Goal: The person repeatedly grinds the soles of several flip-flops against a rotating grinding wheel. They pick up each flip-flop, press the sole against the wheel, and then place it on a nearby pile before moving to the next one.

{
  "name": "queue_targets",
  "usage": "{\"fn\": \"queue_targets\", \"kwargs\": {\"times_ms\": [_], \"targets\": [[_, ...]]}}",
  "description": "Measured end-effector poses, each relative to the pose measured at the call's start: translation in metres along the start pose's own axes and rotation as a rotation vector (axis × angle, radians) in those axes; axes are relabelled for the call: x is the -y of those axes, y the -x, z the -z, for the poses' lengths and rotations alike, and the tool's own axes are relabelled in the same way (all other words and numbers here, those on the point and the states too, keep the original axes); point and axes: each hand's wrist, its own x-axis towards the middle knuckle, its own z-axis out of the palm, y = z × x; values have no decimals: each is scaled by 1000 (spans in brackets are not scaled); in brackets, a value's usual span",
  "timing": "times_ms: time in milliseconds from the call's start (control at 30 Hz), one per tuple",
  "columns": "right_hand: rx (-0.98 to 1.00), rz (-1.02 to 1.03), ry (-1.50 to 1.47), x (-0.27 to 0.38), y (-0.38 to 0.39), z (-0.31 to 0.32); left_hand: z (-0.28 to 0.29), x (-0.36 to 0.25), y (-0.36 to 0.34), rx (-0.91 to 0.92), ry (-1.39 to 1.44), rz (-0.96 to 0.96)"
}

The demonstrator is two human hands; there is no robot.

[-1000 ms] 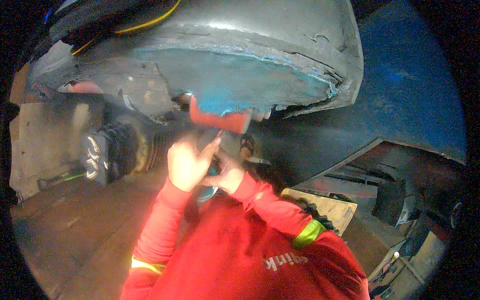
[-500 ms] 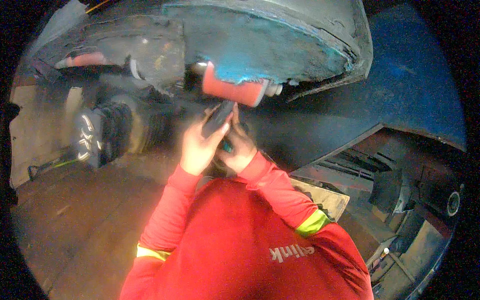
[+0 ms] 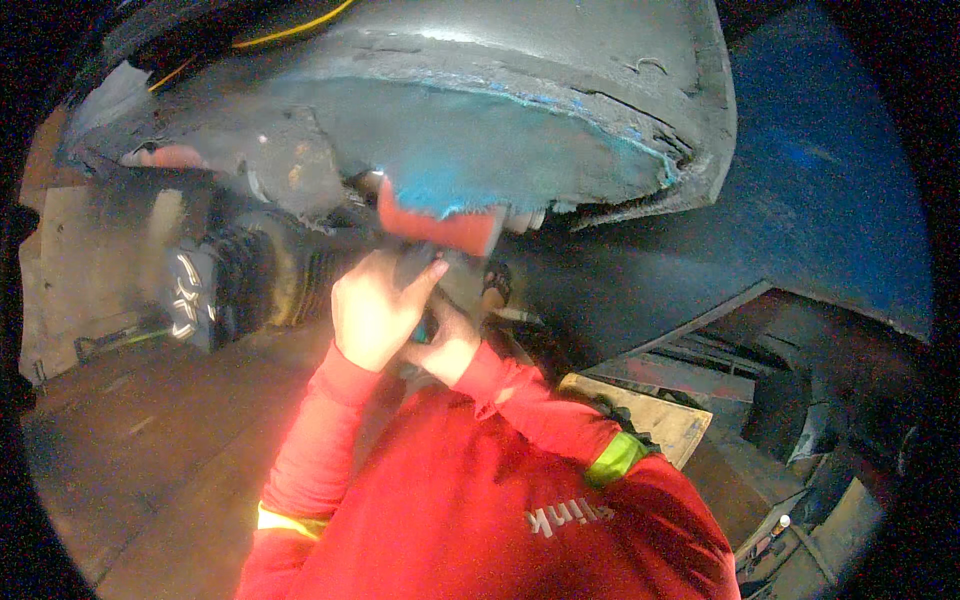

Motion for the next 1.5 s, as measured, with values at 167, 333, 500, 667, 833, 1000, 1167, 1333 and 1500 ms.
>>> {"fn": "queue_targets", "kwargs": {"times_ms": [167, 333, 500, 667, 833, 1000, 1167, 1333, 1500], "targets": [[-1, 22, -151, -8, -12, 20, -23, 5, -11, 54, -16, 84], [-33, 157, 334, 5, -3, 34, -24, 1, -2, 103, 169, 228], [-93, 303, 621, 23, 7, 28, -13, -4, 14, 13, 373, 197], [-94, 409, 631, 40, 15, 17, -9, -1, 25, -41, 534, 189], [-128, 352, 577, 39, 15, 0, 13, -4, 24, -97, 425, 113], [-64, 97, -173, 31, 11, -16, 35, -4, -3, 129, 191, 28], [31, 68, -398, 36, 9, -12, 31, 4, -11, 277, 20, 44], [35, -40, -359, 30, -5, 11, -7, 11, -13, 171, 58, 89], [45, -53, -255, 21, -13, 41, -44, 18, -11, 119, 240, 160]]}}
